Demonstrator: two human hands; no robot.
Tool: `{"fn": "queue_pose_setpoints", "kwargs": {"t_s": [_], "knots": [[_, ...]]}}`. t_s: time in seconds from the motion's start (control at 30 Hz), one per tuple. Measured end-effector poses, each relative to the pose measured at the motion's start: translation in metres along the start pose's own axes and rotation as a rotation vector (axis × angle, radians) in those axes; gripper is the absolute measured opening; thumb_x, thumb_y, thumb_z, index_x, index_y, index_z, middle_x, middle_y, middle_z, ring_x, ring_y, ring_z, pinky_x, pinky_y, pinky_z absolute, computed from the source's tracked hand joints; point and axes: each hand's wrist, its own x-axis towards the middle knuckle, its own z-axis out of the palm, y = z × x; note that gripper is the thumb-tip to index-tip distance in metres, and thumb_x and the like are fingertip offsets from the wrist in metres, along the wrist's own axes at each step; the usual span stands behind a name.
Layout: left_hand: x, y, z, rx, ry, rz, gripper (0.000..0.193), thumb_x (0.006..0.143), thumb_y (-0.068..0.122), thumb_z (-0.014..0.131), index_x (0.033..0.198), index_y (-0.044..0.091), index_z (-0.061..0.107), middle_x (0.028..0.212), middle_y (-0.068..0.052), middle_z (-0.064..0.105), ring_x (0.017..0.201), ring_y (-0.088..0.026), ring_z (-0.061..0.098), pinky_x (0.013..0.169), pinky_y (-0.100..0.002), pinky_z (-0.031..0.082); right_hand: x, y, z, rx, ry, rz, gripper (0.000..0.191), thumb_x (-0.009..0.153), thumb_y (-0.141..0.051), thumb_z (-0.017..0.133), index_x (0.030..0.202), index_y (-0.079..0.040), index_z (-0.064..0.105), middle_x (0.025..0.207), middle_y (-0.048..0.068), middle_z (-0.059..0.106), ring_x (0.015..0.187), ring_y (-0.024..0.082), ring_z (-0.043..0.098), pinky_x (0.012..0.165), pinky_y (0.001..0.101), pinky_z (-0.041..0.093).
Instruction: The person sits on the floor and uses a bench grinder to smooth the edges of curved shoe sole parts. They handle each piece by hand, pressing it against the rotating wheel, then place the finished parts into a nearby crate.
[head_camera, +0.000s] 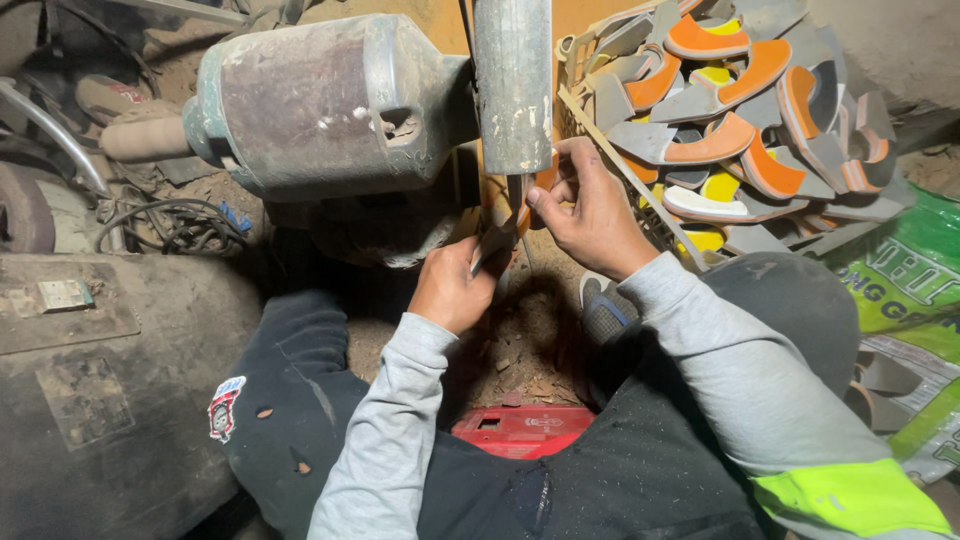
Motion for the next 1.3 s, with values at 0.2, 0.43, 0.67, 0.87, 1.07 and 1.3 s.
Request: {"fn": "queue_pose_setpoints", "kwargs": {"t_s": [0.2,0.43,0.67,0.87,1.07,1.3], "knots": [[-0.002,0.003,-0.013,-0.028,-0.032,0.122,0.02,0.088,0.016,0.064,0.102,0.003,0.071,0.083,-0.024,0.068,0.078,-0.041,0.069,0.066,-0.044,0.053,-0.008,0.0,0.01,-0.029,0.037,0.048,0.043,0.095,-0.013,0.074,0.126,0.001,0.048,0.078,0.006,0.059,0.062,0.011,0.059,0.058,0.0273,0.049],[-0.002,-0.001,-0.023,0.029,-0.165,-0.029,0.024,0.09,0.025,0.063,0.089,0.001,0.068,0.069,-0.021,0.064,0.06,-0.034,0.062,0.063,-0.043,0.051,-0.018,0.014,0.019,-0.019,0.031,0.105,0.043,0.094,-0.015,0.076,0.121,0.001,0.048,0.079,0.008,0.06,0.061,0.01,0.061,0.057,0.0275,0.05],[-0.016,-0.014,-0.016,0.378,-0.086,0.045,0.017,0.081,0.017,0.064,0.093,0.007,0.07,0.089,-0.021,0.071,0.084,-0.045,0.066,0.074,-0.055,0.052,-0.012,0.03,0.005,0.02,-0.258,0.27,0.04,0.087,-0.014,0.081,0.111,0.002,0.054,0.09,0.009,0.068,0.073,0.011,0.07,0.062,0.0289,0.057],[-0.006,-0.019,0.011,0.277,0.067,0.107,0.024,0.078,0.01,0.068,0.101,0.002,0.066,0.098,-0.024,0.07,0.094,-0.047,0.065,0.08,-0.054,0.053,-0.003,0.006,-0.018,0.215,-0.136,0.182,0.041,0.093,-0.006,0.072,0.124,0.001,0.047,0.1,0.008,0.064,0.081,0.01,0.067,0.07,0.0255,0.057],[0.006,-0.01,0.025,-0.12,0.062,0.162,0.026,0.089,0.014,0.071,0.112,0.002,0.069,0.097,-0.021,0.074,0.09,-0.037,0.074,0.083,-0.042,0.058,0.007,-0.013,-0.027,0.213,-0.067,0.022,0.044,0.095,-0.002,0.072,0.131,0.001,0.046,0.105,0.007,0.061,0.086,0.009,0.066,0.075,0.0234,0.058],[0.01,-0.004,0.026,-0.158,0.089,0.17,0.024,0.093,0.018,0.074,0.111,0.002,0.071,0.098,-0.019,0.076,0.091,-0.032,0.076,0.082,-0.039,0.057,0.01,-0.017,-0.025,0.159,-0.033,-0.015,0.045,0.095,-0.002,0.072,0.132,0.0,0.047,0.106,0.007,0.062,0.088,0.009,0.065,0.077,0.0242,0.059]]}}
